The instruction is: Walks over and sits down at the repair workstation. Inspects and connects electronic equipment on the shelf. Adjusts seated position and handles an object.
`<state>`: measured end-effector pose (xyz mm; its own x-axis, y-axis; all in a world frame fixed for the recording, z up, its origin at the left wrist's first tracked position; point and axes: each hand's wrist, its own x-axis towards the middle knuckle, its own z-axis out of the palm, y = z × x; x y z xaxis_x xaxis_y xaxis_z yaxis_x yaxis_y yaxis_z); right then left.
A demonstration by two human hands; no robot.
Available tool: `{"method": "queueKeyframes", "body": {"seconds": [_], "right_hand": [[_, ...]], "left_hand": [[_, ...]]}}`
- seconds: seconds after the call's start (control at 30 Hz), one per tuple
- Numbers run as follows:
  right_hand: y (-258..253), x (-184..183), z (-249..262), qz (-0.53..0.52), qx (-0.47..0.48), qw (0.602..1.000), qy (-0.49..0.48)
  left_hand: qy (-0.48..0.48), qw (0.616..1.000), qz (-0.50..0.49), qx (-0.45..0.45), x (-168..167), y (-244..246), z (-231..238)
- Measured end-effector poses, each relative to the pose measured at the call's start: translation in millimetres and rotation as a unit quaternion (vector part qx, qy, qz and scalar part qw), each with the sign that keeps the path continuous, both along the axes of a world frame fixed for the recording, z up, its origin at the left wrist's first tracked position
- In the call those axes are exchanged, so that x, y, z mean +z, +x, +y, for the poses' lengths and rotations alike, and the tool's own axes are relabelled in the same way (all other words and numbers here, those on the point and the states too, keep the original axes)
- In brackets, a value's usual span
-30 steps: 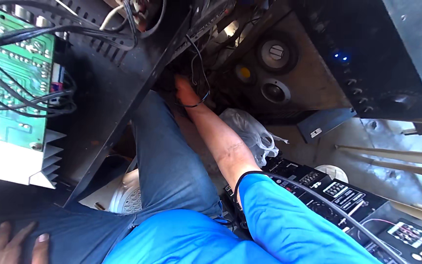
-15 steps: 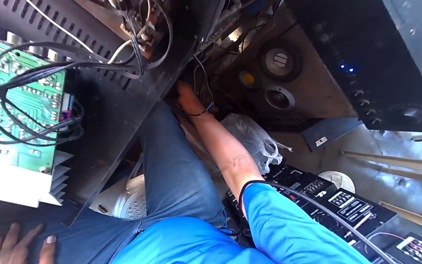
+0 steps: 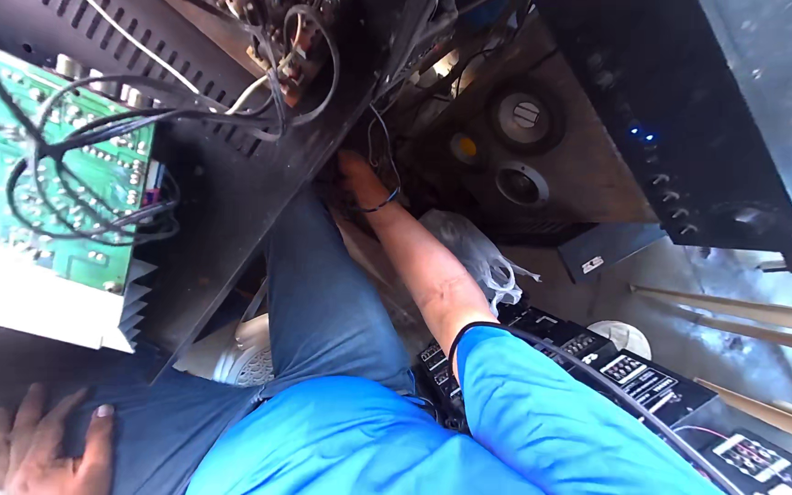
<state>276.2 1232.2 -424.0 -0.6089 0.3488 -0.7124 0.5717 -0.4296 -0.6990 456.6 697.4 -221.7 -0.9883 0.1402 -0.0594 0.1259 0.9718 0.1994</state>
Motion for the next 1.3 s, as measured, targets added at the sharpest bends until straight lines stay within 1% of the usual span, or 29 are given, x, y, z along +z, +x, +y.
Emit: {"method": "queueKeyframes", "body": {"seconds": [0.1, 0.13, 0.2, 0.3, 0.4, 0.47, 0.53, 0.57, 0.63, 0.7, 0.77, 0.8, 0.83, 0.9, 0.97, 1.0, 1.03, 1.1, 1.2, 1.23, 1.3], "right_hand": [[14, 2, 0, 0.029, 0.046, 0.997, 0.056], [20, 2, 1, 0.045, 0.056, 0.993, 0.095], [34, 15, 5, 0.067, 0.088, 0.979, 0.172], [67, 42, 12, 0.081, 0.146, 0.959, 0.229], [118, 68, 8, 0.120, 0.239, 0.917, 0.295], [161, 94, -1, 0.116, 0.285, 0.893, 0.330], [212, 117, -16, 0.090, 0.309, 0.883, 0.342], [239, 128, -26, 0.079, 0.303, 0.884, 0.346], [291, 154, -49, 0.071, 0.287, 0.888, 0.352], [334, 183, -71, 0.047, 0.291, 0.884, 0.363], [359, 204, -88, 0.024, 0.308, 0.875, 0.373], [368, 212, -95, 0.014, 0.325, 0.869, 0.372], [375, 219, -101, 0.004, 0.345, 0.863, 0.369], [383, 230, -109, -0.030, 0.383, 0.847, 0.367], [386, 240, -114, -0.072, 0.402, 0.835, 0.368], [388, 243, -115, -0.087, 0.407, 0.834, 0.363], [392, 245, -116, -0.097, 0.411, 0.834, 0.355], [403, 249, -117, -0.112, 0.417, 0.839, 0.330], [414, 250, -120, -0.118, 0.409, 0.852, 0.304], [414, 251, -122, -0.126, 0.408, 0.849, 0.311], [410, 253, -125, -0.145, 0.418, 0.830, 0.339]], "left_hand": [[0.004, 0.997, 0.000, 0.075, 2, 6, 3], [0.008, 0.996, -0.006, 0.094, 3, 7, 3], [0.011, 0.994, -0.019, 0.104, 3, 4, -4], [0.021, 0.992, -0.053, 0.111, 1, -3, -28], [0.039, 0.987, -0.084, 0.134, 3, -19, -43], [0.038, 0.986, -0.084, 0.137, 2, -26, -48], [0.014, 0.988, -0.076, 0.132, 1, -27, -46], [0.001, 0.990, -0.072, 0.123, 1, -26, -44], [-0.019, 0.995, -0.061, 0.074, 3, -24, -29], [0.009, 0.998, -0.043, -0.053, 12, -22, 0], [0.075, 0.977, -0.041, -0.198, 27, -23, 54], [0.121, 0.956, -0.049, -0.264, 34, -22, 87], [0.167, 0.926, -0.058, -0.334, 37, -20, 121], [0.234, 0.839, -0.080, -0.484, 35, -7, 187], [0.242, 0.743, -0.138, -0.609, 33, 16, 242], [0.211, 0.710, -0.180, -0.647, 34, 30, 261], [0.156, 0.694, -0.218, -0.668, 37, 42, 274], [0.059, 0.691, -0.271, -0.668, 42, 54, 286], [-0.016, 0.714, -0.293, -0.636, 51, 54, 285], [-0.037, 0.726, -0.288, -0.624, 56, 56, 283], [-0.081, 0.752, -0.278, -0.593, 68, 62, 277]]}}
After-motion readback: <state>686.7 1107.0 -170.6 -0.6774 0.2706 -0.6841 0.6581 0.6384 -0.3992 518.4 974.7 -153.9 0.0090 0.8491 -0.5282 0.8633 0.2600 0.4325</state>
